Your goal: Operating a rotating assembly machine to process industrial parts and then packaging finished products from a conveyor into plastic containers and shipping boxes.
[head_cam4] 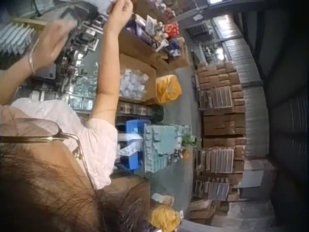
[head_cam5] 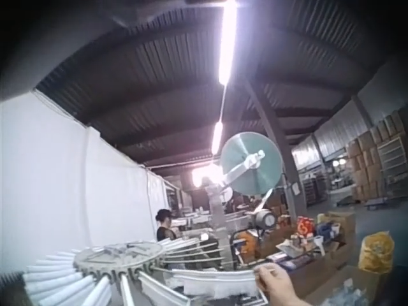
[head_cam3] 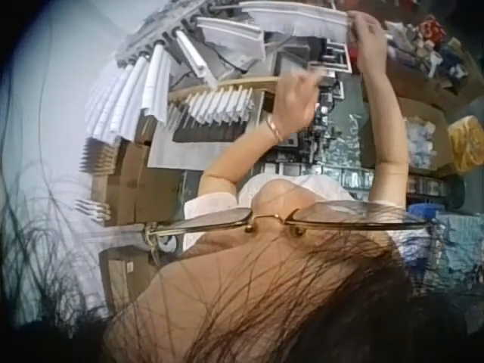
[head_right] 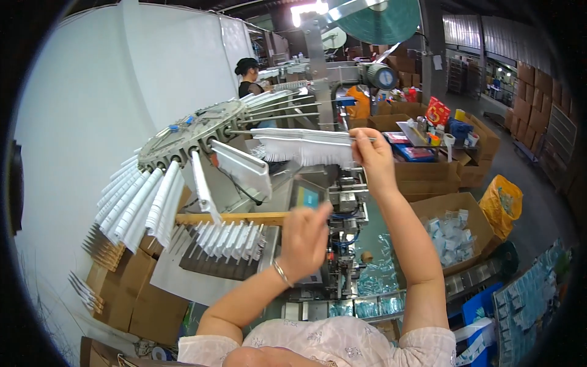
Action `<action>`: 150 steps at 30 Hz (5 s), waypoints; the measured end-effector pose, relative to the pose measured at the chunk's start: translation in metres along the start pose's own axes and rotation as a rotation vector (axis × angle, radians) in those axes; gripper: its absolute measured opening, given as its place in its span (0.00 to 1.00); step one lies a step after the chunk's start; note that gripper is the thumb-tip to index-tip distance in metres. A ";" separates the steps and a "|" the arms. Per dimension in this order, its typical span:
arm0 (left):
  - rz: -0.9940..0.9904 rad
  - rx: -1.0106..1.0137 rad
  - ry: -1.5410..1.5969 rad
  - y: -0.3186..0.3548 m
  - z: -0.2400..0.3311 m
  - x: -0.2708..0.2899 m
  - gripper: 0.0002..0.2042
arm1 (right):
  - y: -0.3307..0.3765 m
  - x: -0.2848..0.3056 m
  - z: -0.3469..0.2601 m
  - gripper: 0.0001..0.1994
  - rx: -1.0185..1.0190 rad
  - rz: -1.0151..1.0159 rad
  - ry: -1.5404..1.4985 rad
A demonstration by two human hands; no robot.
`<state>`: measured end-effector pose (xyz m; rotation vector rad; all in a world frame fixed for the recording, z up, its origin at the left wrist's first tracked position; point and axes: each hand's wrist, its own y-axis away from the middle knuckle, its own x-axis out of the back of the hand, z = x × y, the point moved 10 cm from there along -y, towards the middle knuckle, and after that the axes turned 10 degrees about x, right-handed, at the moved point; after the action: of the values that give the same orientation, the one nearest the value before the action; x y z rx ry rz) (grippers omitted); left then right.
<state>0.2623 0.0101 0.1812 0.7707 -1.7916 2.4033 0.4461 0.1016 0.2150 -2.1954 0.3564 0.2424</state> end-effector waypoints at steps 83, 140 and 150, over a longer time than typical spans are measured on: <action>-1.280 0.781 1.430 0.176 -0.021 -0.006 0.29 | 0.330 -0.045 -0.088 0.18 -0.095 0.324 0.637; -0.555 0.910 1.301 0.184 -0.310 0.088 0.08 | 0.358 -0.375 -0.108 0.09 0.240 -0.139 1.273; -0.416 0.985 1.345 0.174 -0.307 0.062 0.06 | 0.354 -0.334 -0.070 0.04 -0.074 0.222 0.940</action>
<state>0.0415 0.2161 -0.0111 -0.4606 0.0467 2.2881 0.0160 -0.1030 0.0928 -2.2130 1.1119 -0.6994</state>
